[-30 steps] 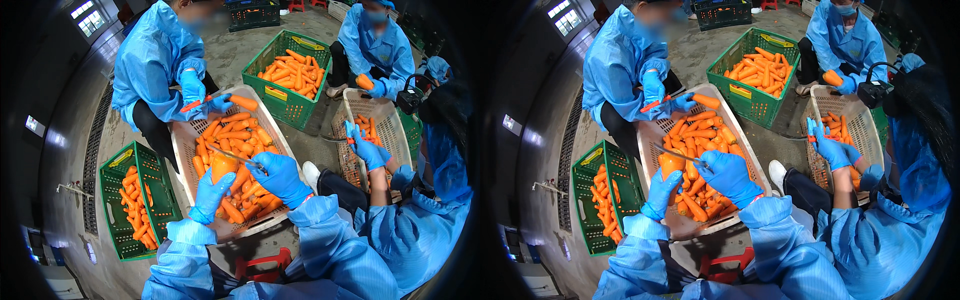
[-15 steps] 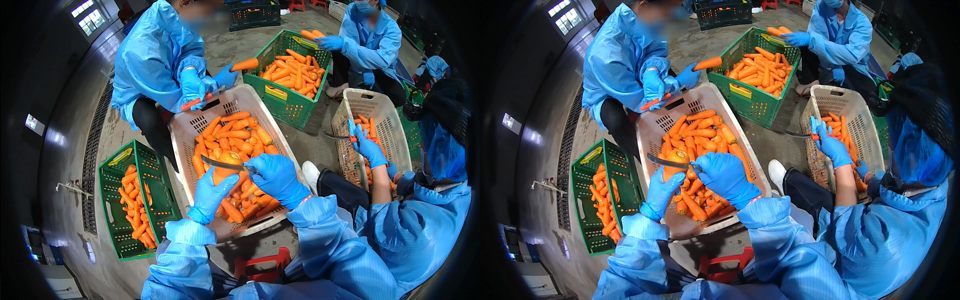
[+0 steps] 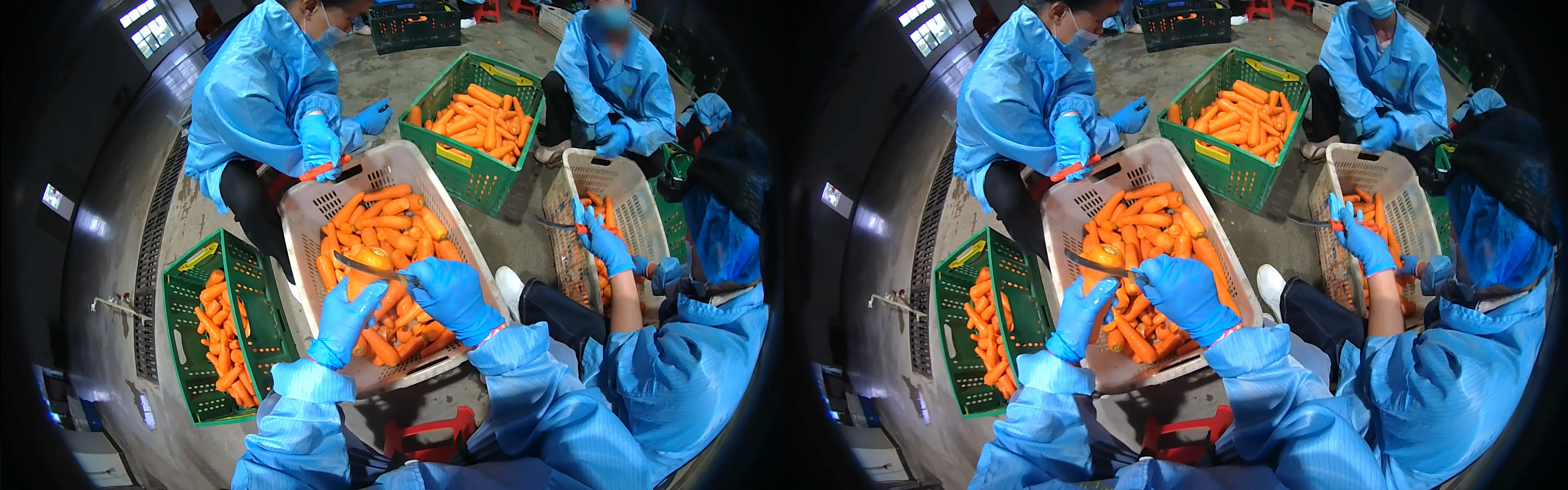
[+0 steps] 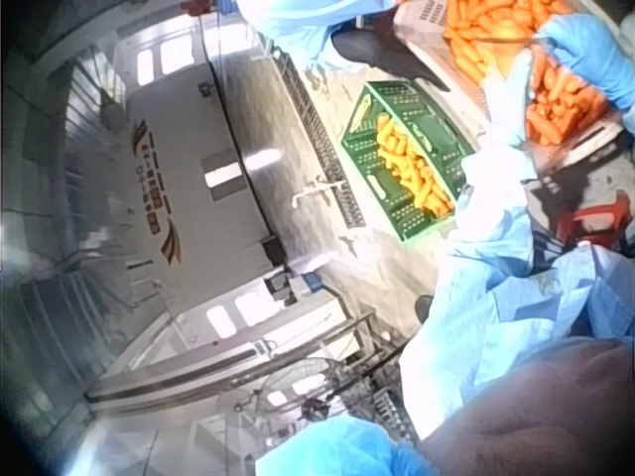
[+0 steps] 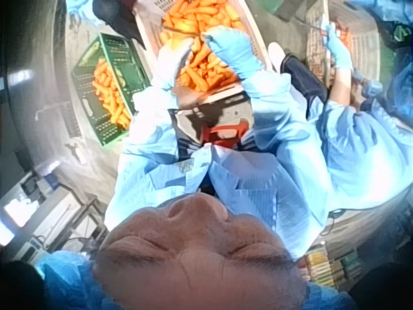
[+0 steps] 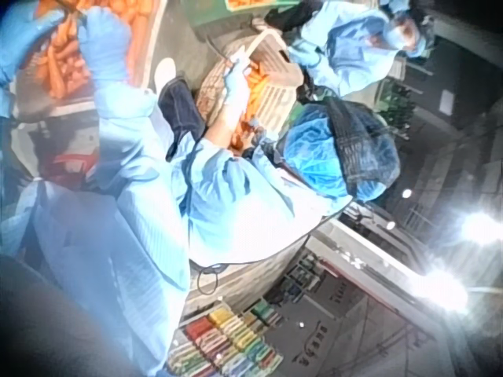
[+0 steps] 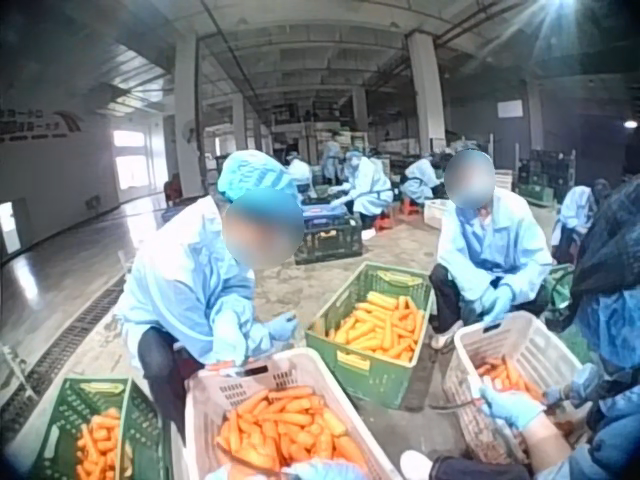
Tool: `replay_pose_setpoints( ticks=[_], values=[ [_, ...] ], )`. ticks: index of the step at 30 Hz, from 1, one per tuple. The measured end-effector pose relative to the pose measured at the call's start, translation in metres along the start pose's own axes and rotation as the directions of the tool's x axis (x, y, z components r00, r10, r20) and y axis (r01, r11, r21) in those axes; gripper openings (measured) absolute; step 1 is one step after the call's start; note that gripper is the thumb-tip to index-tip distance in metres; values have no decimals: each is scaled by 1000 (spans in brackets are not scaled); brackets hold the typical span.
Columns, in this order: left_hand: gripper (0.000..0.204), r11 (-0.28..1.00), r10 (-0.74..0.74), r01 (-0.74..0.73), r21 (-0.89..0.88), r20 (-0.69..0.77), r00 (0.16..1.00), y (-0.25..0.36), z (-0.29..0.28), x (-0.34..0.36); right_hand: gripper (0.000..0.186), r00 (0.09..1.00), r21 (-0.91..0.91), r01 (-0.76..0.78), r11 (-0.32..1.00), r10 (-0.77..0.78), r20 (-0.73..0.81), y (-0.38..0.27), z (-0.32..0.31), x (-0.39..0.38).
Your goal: The person peels carrots using a knife, holding each carrot in one hand and removing the skin with the other. They place the peeled carrots into a white basket and continue the process with a large supply of carrots from a green crate.
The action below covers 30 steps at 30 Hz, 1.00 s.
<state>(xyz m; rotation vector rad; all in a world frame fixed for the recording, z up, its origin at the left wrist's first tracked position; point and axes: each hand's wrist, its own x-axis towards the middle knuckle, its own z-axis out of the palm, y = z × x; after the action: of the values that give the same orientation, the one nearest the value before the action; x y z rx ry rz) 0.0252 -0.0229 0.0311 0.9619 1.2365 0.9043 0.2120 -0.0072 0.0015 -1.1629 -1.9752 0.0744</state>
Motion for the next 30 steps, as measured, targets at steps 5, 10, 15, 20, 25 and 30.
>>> replay_pose_setpoints(
  ticks=[5, 10, 15, 20, 25, 30],
  values=[
    [33, 1000, -8, 8, 28, -13, 1000, -1, 2, 0, 17, 1000, -26, -13, 1000, 13, 0, 0, 0, 1],
    [38, 997, -15, 18, 75, -40, 999, 4, -2, -2, 16, 1000, -29, -12, 1000, 12, 10, -1, 5, 0],
    [43, 939, 140, -107, 326, -80, 987, 4, 2, 0, 12, 999, 87, 6, 996, -1, -51, 4, 13, -2],
    [39, 973, 74, -66, 220, -28, 997, 0, -7, -3, 15, 998, 39, -41, 998, 40, 42, -1, 10, -5],
    [39, 983, -14, 8, 182, 31, 999, -2, -9, 3, 18, 999, -12, -44, 999, 44, 29, 2, 14, -9],
    [42, 988, 33, -27, 153, -34, 999, 11, -6, -3, 11, 999, 2, -44, 999, 44, 26, -3, 9, -3]
  ],
)
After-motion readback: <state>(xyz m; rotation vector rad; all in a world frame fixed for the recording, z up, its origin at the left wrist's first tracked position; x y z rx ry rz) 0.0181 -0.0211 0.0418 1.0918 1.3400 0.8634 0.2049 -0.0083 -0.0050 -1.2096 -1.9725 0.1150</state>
